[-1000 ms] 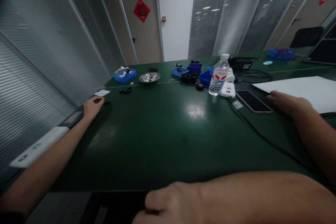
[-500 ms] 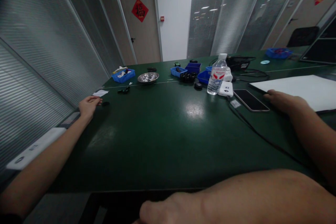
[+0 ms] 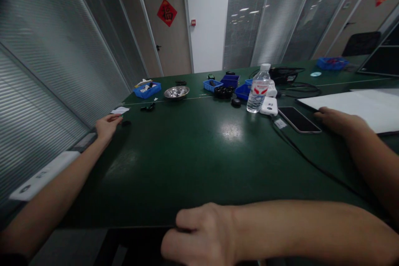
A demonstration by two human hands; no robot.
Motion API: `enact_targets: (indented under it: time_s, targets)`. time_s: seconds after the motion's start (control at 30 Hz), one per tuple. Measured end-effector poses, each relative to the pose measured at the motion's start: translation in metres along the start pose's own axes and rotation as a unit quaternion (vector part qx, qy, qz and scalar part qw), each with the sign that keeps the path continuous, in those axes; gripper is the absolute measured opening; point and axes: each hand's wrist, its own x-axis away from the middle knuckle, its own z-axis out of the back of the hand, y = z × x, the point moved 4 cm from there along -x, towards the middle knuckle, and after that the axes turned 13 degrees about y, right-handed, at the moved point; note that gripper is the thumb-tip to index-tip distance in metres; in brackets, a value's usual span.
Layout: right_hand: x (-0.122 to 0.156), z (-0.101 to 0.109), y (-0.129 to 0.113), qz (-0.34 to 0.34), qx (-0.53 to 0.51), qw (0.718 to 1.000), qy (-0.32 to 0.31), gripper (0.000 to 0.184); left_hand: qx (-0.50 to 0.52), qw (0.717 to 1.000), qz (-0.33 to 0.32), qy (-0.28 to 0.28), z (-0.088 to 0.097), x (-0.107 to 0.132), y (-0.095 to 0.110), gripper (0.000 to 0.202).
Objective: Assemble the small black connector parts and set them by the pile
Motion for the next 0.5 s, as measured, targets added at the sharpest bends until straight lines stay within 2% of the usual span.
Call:
enact_targets:
  time_s: [0.07, 0.13, 0.2, 0.23, 0.3, 0.4, 0.5]
  targets:
    - [-0.010, -0.012, 0.010, 0.060, -0.009, 0.998, -0.018, 0.036, -0.043, 0.999, -0.030, -0.001, 0.002, 0.000, 0.000, 0.035]
    - [-0.023, -0.024, 0.019, 0.170, -0.032, 0.984, -0.049, 0.039, -0.082, 0.994, -0.066, -0.010, 0.004, 0.000, 0.001, 0.033]
    - [-0.036, -0.032, 0.029, 0.265, -0.022, 0.962, -0.056, 0.050, -0.098, 0.991, -0.093, -0.022, 0.004, 0.001, 0.000, 0.033]
    - [-0.043, -0.034, 0.034, 0.274, -0.006, 0.960, -0.057, 0.053, -0.100, 0.990, -0.101, -0.026, 0.004, 0.001, 0.000, 0.033]
    - [-0.055, -0.037, 0.045, 0.217, 0.013, 0.972, -0.092, 0.054, -0.096, 0.989, -0.104, -0.033, 0.004, 0.001, 0.000, 0.034]
    - [-0.065, -0.033, 0.053, 0.113, -0.005, 0.990, -0.087, 0.052, -0.084, 0.991, -0.093, -0.035, 0.003, 0.002, 0.000, 0.035]
    - [-0.067, -0.032, 0.053, 0.084, -0.012, 0.993, -0.081, 0.050, -0.080, 0.992, -0.086, -0.036, 0.002, 0.004, 0.003, 0.035]
